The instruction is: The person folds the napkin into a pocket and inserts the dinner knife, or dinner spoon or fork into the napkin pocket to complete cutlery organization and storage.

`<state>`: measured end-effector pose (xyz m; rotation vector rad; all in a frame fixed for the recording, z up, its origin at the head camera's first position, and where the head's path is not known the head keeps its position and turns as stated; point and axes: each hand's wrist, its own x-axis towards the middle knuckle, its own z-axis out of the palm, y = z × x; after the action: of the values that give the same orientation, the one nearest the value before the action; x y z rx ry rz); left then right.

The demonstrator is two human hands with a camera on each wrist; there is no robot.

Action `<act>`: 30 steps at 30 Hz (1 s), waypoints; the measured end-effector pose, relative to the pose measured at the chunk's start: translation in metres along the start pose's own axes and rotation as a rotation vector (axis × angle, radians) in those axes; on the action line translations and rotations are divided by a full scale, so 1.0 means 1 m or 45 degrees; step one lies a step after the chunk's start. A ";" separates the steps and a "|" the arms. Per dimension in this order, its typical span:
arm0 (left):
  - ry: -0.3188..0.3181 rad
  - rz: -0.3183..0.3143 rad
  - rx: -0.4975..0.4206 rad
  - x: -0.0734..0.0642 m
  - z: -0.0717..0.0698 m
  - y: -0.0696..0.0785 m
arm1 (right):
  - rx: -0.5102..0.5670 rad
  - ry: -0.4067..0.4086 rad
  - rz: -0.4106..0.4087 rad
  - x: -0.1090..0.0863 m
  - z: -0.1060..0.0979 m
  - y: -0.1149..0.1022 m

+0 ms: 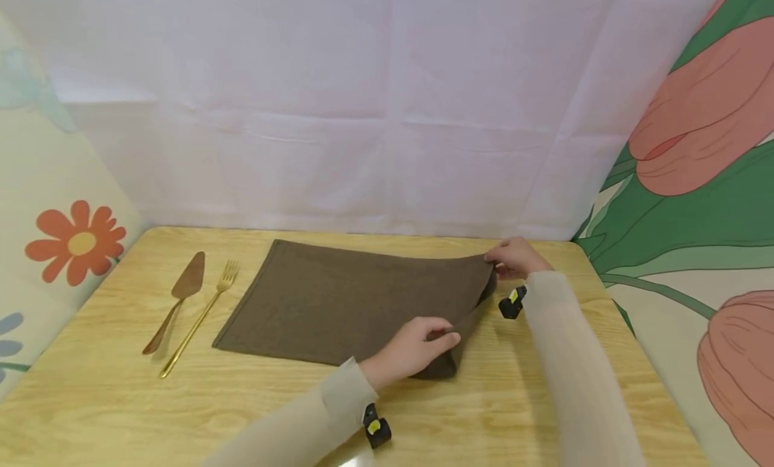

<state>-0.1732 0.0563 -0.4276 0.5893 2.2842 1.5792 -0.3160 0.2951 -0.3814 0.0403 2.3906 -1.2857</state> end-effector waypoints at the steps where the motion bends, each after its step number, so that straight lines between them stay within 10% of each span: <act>1: 0.001 0.011 -0.021 -0.001 -0.002 0.001 | 0.025 -0.009 -0.030 0.000 -0.002 0.000; 16: 0.153 0.129 -0.195 -0.042 -0.054 0.014 | 0.551 -0.209 -0.468 0.000 0.001 -0.035; 30: 0.257 0.094 -0.289 -0.093 -0.136 -0.006 | 0.248 -0.072 -0.587 0.011 0.056 -0.095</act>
<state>-0.1561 -0.1019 -0.3847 0.4793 2.1974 1.9817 -0.3272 0.1945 -0.3372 -0.5095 2.2947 -1.6925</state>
